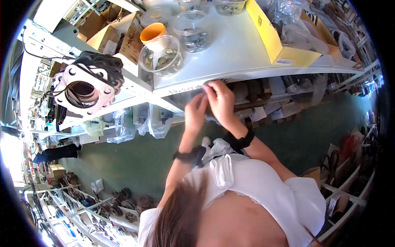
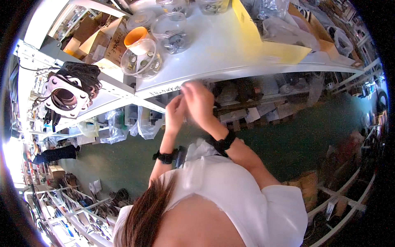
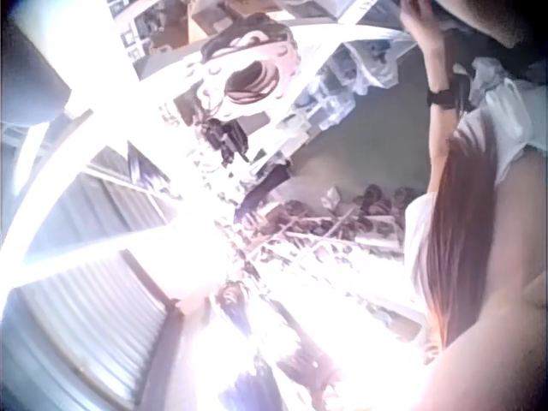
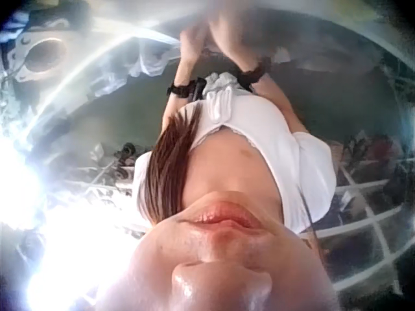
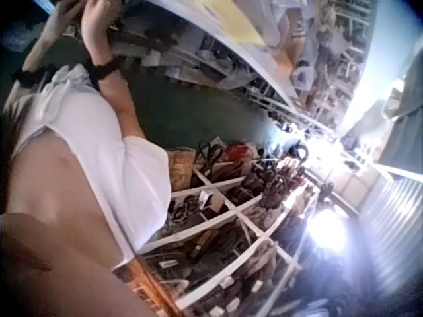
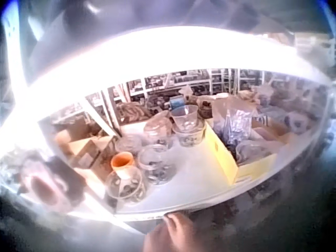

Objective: The person wipes a metal mechanical component, a black plastic part, and a metal shelf with a cloth.

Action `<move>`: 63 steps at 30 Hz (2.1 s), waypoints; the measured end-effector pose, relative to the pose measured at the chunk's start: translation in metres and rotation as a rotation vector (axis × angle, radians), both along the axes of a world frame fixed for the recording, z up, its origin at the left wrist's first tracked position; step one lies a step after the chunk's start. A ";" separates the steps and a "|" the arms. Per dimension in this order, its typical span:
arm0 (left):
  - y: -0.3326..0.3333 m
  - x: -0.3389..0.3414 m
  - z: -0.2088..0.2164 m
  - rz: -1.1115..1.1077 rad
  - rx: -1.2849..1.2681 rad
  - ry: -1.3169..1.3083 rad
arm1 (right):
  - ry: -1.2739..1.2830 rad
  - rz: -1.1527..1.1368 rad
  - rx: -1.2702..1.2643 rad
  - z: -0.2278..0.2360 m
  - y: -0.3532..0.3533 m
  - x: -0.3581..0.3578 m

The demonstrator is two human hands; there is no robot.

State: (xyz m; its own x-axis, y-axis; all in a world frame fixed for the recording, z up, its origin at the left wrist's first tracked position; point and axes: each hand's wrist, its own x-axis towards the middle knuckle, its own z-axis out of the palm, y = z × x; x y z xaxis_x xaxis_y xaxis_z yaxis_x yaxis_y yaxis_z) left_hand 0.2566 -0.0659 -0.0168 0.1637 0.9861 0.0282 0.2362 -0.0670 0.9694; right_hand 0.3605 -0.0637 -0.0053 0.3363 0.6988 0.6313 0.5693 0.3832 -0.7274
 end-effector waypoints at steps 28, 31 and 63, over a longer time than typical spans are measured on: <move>0.004 0.034 -0.015 -0.138 0.137 0.011 | 0.149 -0.086 -0.157 -0.012 -0.010 0.045; 0.002 0.001 -0.015 -0.083 0.077 -0.025 | 0.072 -0.042 -0.036 -0.017 -0.001 0.010; -0.003 -0.087 -0.019 0.232 -0.038 0.008 | -0.380 0.218 -0.230 -0.008 0.020 -0.087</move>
State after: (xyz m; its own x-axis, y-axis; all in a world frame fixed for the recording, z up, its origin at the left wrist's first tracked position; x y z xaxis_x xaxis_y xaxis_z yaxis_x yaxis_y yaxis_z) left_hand 0.1694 -0.0693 -0.0359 -0.0672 0.9977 -0.0096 0.2483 0.0261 0.9683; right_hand 0.2731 -0.0442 -0.0130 -0.0574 0.8630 0.5019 0.7348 0.3768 -0.5640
